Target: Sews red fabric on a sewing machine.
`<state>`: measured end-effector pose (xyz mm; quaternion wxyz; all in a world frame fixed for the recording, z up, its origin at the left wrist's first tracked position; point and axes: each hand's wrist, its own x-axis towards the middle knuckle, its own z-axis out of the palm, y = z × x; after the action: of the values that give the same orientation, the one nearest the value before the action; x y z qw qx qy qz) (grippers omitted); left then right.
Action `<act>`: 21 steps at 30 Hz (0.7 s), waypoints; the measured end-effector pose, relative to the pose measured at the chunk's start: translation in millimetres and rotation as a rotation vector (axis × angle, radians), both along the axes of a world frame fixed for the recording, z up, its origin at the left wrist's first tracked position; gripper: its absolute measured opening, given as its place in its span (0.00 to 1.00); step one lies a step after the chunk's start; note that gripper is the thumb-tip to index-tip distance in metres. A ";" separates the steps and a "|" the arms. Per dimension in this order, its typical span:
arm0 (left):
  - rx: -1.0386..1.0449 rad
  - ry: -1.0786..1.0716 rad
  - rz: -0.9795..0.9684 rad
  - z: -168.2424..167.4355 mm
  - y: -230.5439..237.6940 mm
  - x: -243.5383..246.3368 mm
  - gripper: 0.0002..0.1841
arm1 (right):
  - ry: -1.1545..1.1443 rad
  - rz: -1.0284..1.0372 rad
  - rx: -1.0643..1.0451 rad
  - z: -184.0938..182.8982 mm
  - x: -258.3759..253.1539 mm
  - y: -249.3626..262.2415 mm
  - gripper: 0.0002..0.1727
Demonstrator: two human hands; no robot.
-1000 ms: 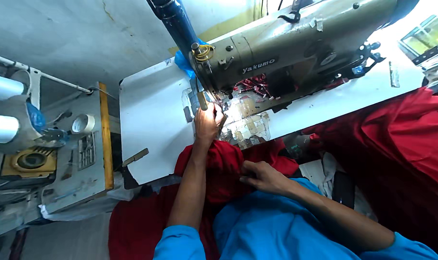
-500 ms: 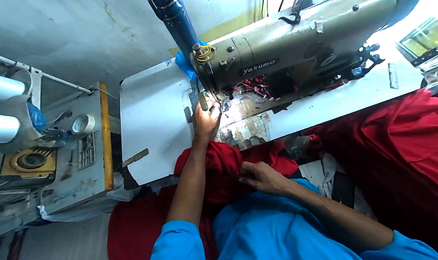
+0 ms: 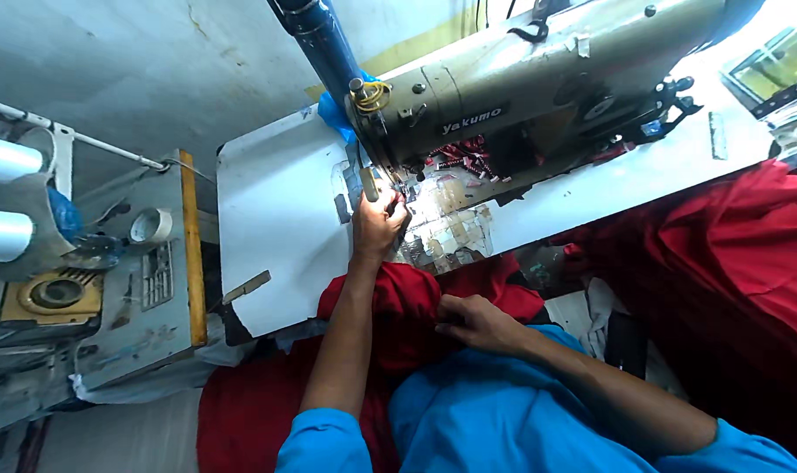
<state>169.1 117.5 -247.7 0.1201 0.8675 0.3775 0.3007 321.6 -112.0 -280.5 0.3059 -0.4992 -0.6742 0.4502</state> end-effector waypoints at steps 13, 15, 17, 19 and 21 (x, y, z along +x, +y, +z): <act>-0.050 0.035 0.300 7.3 38.9 15.6 0.17 | 0.059 0.006 -0.008 14.1 1.5 -4.0 0.13; -0.053 0.072 0.346 4.2 43.4 22.3 0.19 | 0.074 -0.001 0.006 18.8 1.4 -5.7 0.12; -0.067 0.078 0.369 -2.9 47.8 27.4 0.19 | 0.089 -0.009 0.017 23.4 2.2 -8.2 0.12; -0.099 0.041 0.322 3.4 45.1 24.5 0.17 | 0.109 -0.022 0.034 26.1 4.8 -10.9 0.12; -0.129 -0.019 0.195 21.1 32.5 7.5 0.14 | 0.136 -0.049 0.056 29.3 9.1 -13.7 0.11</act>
<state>176.6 150.1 -226.6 0.1494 0.8144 0.4775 0.2941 330.6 -125.7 -251.3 0.3758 -0.4751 -0.6517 0.4564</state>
